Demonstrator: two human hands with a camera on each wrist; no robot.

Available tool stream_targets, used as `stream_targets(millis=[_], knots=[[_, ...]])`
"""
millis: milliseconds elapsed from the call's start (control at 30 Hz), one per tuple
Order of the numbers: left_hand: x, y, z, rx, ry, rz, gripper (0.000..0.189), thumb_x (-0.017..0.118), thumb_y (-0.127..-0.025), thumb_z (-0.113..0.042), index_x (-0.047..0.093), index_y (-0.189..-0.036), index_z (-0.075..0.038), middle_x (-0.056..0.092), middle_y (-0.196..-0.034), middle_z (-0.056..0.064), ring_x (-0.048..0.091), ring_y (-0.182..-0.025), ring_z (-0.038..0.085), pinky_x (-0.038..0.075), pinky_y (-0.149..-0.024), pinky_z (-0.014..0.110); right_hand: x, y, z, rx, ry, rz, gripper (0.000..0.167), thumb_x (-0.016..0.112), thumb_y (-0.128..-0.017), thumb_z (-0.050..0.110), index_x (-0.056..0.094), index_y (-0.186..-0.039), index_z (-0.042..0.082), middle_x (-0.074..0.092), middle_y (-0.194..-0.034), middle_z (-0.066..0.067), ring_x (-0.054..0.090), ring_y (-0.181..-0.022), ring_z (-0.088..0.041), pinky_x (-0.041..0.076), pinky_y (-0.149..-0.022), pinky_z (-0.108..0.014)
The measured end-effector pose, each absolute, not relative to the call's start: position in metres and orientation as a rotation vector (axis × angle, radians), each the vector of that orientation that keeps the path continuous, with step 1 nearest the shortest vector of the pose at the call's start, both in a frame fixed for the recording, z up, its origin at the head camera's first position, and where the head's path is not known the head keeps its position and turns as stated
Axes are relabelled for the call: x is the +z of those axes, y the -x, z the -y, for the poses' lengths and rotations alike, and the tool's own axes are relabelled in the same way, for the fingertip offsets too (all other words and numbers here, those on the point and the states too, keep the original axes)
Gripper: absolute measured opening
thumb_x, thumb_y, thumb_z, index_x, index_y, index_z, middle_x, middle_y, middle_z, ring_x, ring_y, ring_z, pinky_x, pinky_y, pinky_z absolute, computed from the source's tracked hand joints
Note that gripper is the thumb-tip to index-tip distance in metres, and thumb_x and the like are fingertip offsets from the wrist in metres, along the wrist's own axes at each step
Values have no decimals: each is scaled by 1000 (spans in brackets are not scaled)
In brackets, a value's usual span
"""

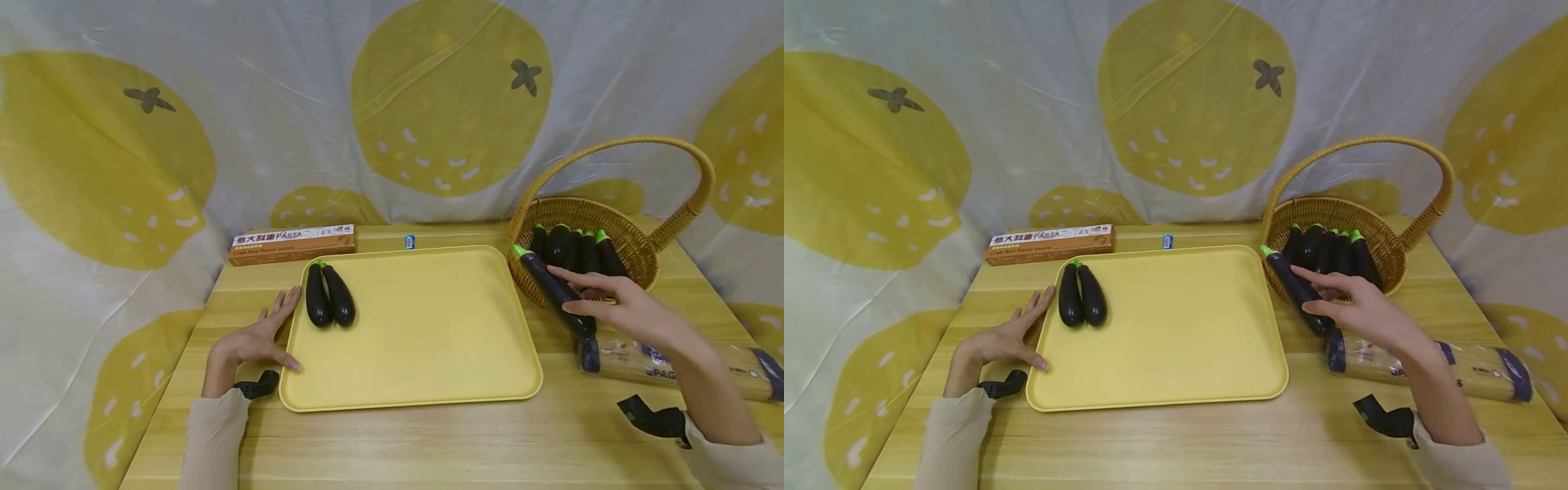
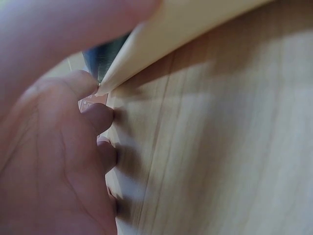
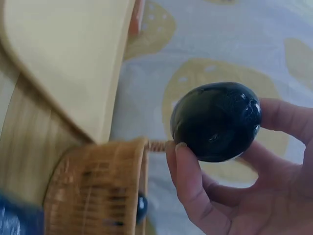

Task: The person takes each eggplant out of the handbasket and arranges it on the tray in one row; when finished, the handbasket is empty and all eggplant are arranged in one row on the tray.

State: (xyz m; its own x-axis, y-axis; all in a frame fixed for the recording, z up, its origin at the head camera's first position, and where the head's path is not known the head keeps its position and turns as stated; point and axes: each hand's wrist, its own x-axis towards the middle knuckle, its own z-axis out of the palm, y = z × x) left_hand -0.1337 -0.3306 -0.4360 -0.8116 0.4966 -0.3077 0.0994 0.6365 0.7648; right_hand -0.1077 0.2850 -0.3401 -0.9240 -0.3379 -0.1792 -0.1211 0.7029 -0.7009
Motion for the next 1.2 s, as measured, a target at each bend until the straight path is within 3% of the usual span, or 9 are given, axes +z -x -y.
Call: stream_targets(millis=[67,233,333,500,633,800,933,1000,1200], knots=[[-436,134,331,1054,-469,-2365,146,96,-70,-25,-13,-166,-11,-27,-169,21,-33,-153,44,-22,-118,74,-339,110,-271,-1054,410,-2602,61,61,-105,37,39,-161,32,43,-160,-25,47,-138,-48,51,-87,-49],[-437,135,331,1049,-472,-2372,147,96,-69,-26,-13,-166,-11,-26,-169,22,-33,-153,45,-21,-118,73,-343,123,-228,-1048,498,-2577,60,64,-103,39,44,-158,31,50,-155,-19,56,-124,-34,49,-83,-42],[-437,136,330,1048,-472,-2372,147,97,-69,-25,-13,-166,-10,-26,-169,23,-34,-152,46,-21,-118,73,-351,135,-199,-1063,543,-2549,60,65,-102,35,46,-158,27,50,-157,-18,58,-127,-36,54,-86,-43],[-437,137,330,1048,-469,-2370,147,97,-69,-25,-13,-166,-10,-27,-169,23,-34,-152,45,-22,-118,73,-367,157,-144,-1134,557,-2473,61,67,-99,26,48,-157,19,57,-147,-23,68,-117,-36,59,-74,-33],[-437,136,331,1053,-457,-2361,148,97,-69,-25,-14,-166,-11,-28,-168,23,-35,-152,45,-23,-117,73,-379,170,-99,-1152,571,-2453,61,68,-98,25,49,-156,17,63,-130,-23,73,-97,-24,53,-65,-27],[-438,136,331,1050,-457,-2366,148,97,-69,-25,-14,-166,-12,-29,-168,23,-35,-152,45,-22,-117,74,-395,181,-50,-1172,618,-2464,63,70,-95,23,51,-154,16,65,-101,-15,54,-64,-12,39,-53,-22],[-438,136,331,1056,-452,-2359,148,97,-69,-25,-14,-166,-12,-29,-168,24,-35,-152,45,-23,-117,74,-406,187,-21,-1169,616,-2483,64,71,-94,22,51,-154,16,47,-73,-2,34,-53,-10,28,-49,-20],[-438,136,331,1056,-450,-2357,147,97,-69,-25,-14,-166,-12,-29,-168,24,-35,-152,45,-23,-117,74,-411,188,-10,-1163,604,-2499,64,71,-94,21,51,-154,16,39,-67,-1,31,-55,-12,26,-49,-20],[-438,135,332,1049,-452,-2370,147,96,-69,-25,-14,-166,-12,-28,-168,23,-34,-153,44,-22,-118,74,-416,190,11,-1126,541,-2545,63,70,-94,22,51,-154,17,62,-93,-10,46,-92,-22,31,-61,-26]])
